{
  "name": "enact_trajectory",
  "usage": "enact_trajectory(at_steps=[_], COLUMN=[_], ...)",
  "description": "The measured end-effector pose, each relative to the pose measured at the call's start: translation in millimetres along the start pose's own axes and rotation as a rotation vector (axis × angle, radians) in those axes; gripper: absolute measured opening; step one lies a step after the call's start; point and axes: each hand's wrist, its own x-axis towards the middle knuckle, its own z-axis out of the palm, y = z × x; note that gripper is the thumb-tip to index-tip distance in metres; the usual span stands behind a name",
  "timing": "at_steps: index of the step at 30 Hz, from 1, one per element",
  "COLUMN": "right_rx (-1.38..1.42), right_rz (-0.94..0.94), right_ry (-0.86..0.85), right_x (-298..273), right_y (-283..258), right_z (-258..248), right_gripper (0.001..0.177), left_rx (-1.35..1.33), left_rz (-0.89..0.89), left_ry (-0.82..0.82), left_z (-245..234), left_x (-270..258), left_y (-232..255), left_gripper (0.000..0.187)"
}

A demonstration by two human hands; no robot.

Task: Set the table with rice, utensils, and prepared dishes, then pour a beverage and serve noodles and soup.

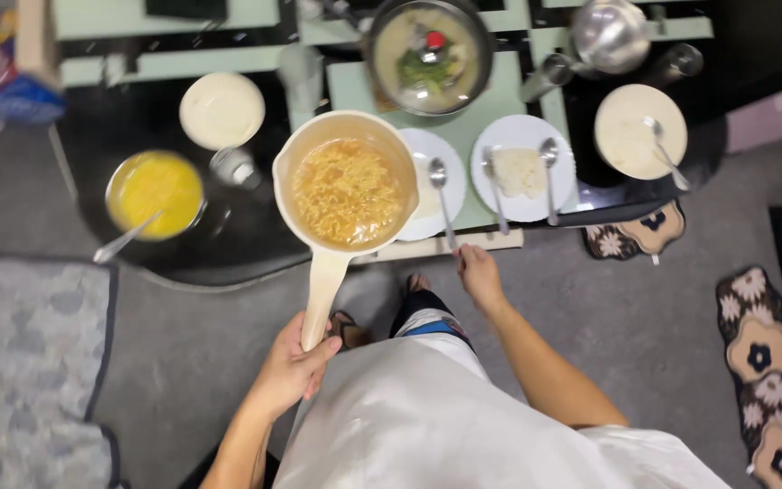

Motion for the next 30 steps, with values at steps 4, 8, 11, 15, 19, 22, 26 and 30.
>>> enact_trajectory(at_steps=[4,8,11,15,19,22,26,30], right_rx=[0.169,0.257,0.287,0.336,0.402,0.350,0.095,-0.054], right_rz=[0.052,-0.066,-0.076,-0.124,-0.238,-0.219,-0.244,-0.043], right_ry=[0.103,0.066,0.081,0.153,0.217,0.294,0.295,0.384], right_x=[25.4,77.2,119.7,186.9,235.9,261.7,276.1,273.2], right_y=[-64.8,-97.9,-121.8,-138.3,-166.9,-193.2,-230.4,-279.7], right_z=[-21.4,-65.3,-97.6,-143.2,-176.3,-195.1,-205.4,-203.2], right_gripper=[0.014,0.019,0.019,0.017,0.014,0.016,0.025,0.044], left_rx=[0.029,0.005,-0.010,-0.058,-0.093,-0.074,-0.105,-0.074], left_rz=[-0.036,-0.024,-0.028,-0.017,-0.057,-0.065,-0.030,-0.025], left_ry=[0.007,-0.004,0.015,0.019,0.024,0.057,0.049,0.060], left_z=[23.0,52.6,76.5,108.8,138.7,159.0,173.5,175.0], left_x=[19.3,52.5,79.0,115.2,147.5,165.5,177.5,182.0], left_y=[25.0,44.4,54.3,66.6,84.4,97.6,115.3,123.0], left_gripper=[0.022,0.022,0.022,0.022,0.021,0.022,0.020,0.021])
